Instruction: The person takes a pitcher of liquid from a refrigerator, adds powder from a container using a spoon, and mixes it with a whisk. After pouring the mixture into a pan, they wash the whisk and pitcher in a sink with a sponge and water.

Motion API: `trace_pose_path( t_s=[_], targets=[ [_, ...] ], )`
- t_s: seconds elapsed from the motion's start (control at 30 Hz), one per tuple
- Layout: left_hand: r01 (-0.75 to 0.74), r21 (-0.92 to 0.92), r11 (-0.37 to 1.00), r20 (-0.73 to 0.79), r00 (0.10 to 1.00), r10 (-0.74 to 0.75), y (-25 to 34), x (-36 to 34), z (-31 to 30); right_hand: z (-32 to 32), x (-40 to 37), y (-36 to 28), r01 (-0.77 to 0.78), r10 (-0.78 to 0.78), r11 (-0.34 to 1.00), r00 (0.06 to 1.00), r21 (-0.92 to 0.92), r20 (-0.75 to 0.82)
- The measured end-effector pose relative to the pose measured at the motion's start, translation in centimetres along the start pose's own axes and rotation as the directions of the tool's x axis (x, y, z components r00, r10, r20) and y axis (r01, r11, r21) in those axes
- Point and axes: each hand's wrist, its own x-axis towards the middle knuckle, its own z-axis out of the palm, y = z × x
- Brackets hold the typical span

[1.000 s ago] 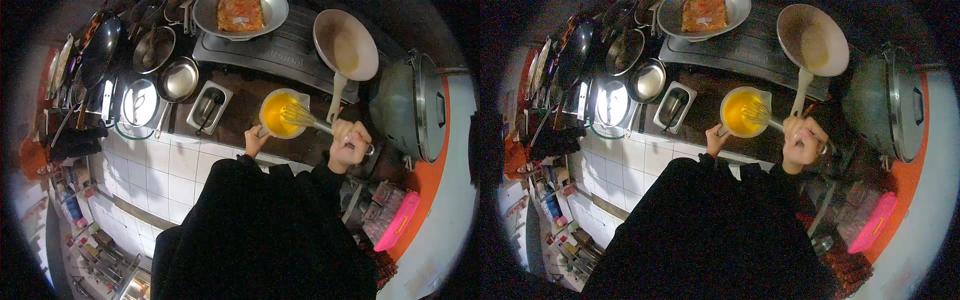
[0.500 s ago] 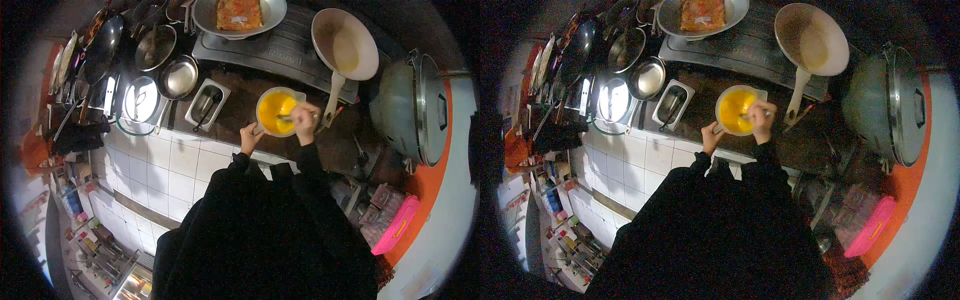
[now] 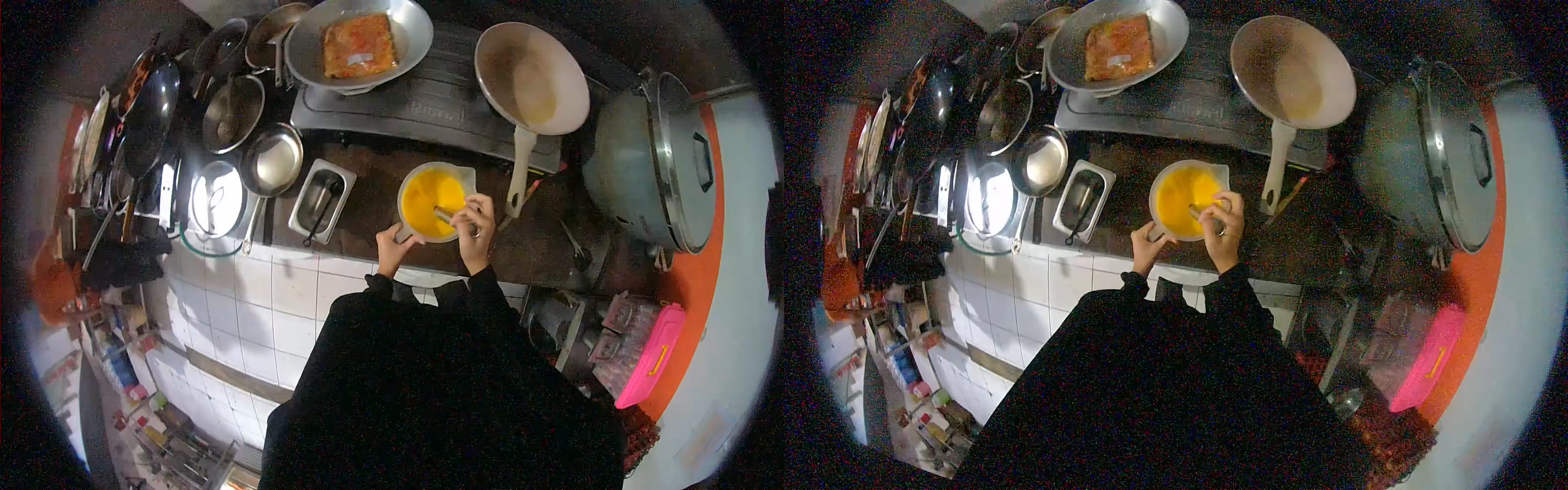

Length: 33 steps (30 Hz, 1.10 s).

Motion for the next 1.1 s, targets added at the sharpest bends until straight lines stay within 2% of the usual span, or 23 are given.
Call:
trace_pose_path(
  t_s=[0.03,0.1,0.17,0.2,0.23,0.3,0.37,0.4,0.43,0.5,0.53,0.57,0.63,0.7,0.77,0.83,0.87,0.9,0.93,0.97,1.0,1.03,1.1],
  targets=[
    [0.020,0.009,1.000,0.027,0.999,-0.020,-0.2,0.1,-0.1,-0.1,0.0,0.3,0.143,-0.143,0.974,0.990,-0.177,0.010],
    [0.037,-0.075,0.997,0.071,0.997,-0.032,0.7,0.2,-0.2,-0.1,-0.7,1.2,0.071,-0.070,0.994,0.997,-0.084,0.011],
    [0.237,-0.295,0.926,0.124,0.970,-0.209,1.9,0.3,-0.2,0.0,-1.5,1.7,0.021,-0.022,0.987,1.000,0.162,0.004],
    [0.220,-0.281,0.934,0.117,0.974,-0.195,1.9,0.7,-0.4,0.3,-2.3,1.5,-0.208,0.214,0.913,0.976,0.351,0.022],
    [0.245,-0.235,0.941,0.103,0.969,-0.226,2.2,0.6,-0.6,-0.1,-2.2,1.7,0.020,-0.026,0.986,0.999,0.164,0.035],
    [0.276,-0.482,0.831,0.083,0.959,-0.270,1.1,1.3,-1.0,1.2,-4.1,2.2,-0.256,0.289,0.901,0.956,0.351,-0.046],
    [0.220,-0.536,0.815,-0.087,0.946,-0.313,2.1,2.4,-1.2,1.7,-3.5,1.1,-0.237,0.242,0.834,0.969,0.498,0.055],
    [0.150,-0.578,0.802,-0.172,0.938,-0.300,1.8,2.7,-0.9,1.6,-2.6,-0.1,-0.197,0.178,0.870,0.980,0.453,0.083],
    [0.161,-0.581,0.798,-0.172,0.934,-0.314,1.5,2.8,-0.6,1.5,-2.5,0.1,-0.210,0.189,0.870,0.978,0.447,0.092],
    [0.097,-0.669,0.737,-0.271,0.892,-0.363,2.3,3.1,-0.5,1.8,-2.3,-0.5,-0.092,0.130,0.959,0.983,0.270,-0.128],
    [0.086,-0.691,0.718,-0.283,0.881,-0.378,1.0,3.1,-0.4,1.5,-2.2,-2.0,-0.238,0.282,0.944,0.941,0.230,-0.185],
    [0.102,-0.689,0.718,-0.288,0.870,-0.400,0.3,3.0,-0.3,0.9,-2.8,0.0,-0.122,0.137,0.988,0.974,0.093,-0.178],
    [0.059,-0.722,0.689,-0.336,0.841,-0.424,-0.7,2.7,-0.2,0.9,-2.2,0.7,-0.108,0.112,0.994,0.970,0.029,-0.214],
    [0.069,-0.747,0.661,-0.337,0.818,-0.467,-0.5,2.7,0.0,1.1,-2.1,1.7,-0.137,0.147,0.988,0.977,0.074,-0.154],
    [0.035,-0.716,0.698,-0.451,0.740,-0.499,0.0,3.0,0.4,0.8,-2.1,3.4,-0.157,0.169,0.980,0.981,0.123,-0.097],
    [0.061,-0.737,0.673,-0.396,0.768,-0.503,-1.2,2.4,-0.1,0.4,-2.6,5.9,-0.253,0.241,0.954,0.966,0.161,0.091],
    [-0.004,-0.753,0.658,-0.354,0.845,-0.400,-1.9,2.1,-0.1,1.0,-0.7,4.5,-0.071,0.065,0.982,0.997,0.175,0.037],
    [-0.063,-0.769,0.636,-0.310,0.907,-0.285,-2.8,1.7,-0.3,1.2,-0.4,4.9,-0.076,0.070,0.980,0.997,0.183,0.040],
    [0.040,-0.761,0.647,-0.087,0.983,-0.163,-4.4,1.2,-1.5,1.2,-0.2,5.4,-0.116,0.090,0.956,0.990,0.270,0.105],
    [0.037,-0.756,0.653,-0.094,0.982,-0.164,-3.7,1.7,-2.4,1.3,0.1,5.7,-0.158,0.102,0.922,0.980,0.353,0.172],
    [0.067,-0.555,0.829,0.050,0.998,-0.047,-2.2,2.4,-3.4,1.9,0.3,5.8,-0.072,0.054,0.947,0.996,0.313,0.066],
    [0.047,-0.314,0.948,0.221,0.975,0.025,-1.4,2.8,-3.9,1.9,0.1,5.9,-0.075,0.056,0.944,0.996,0.322,0.069],
    [0.050,-0.210,0.977,0.207,0.978,-0.006,-1.7,2.8,-3.9,1.5,-0.3,5.2,-0.345,0.303,0.876,0.938,0.339,0.172]
  ],
)
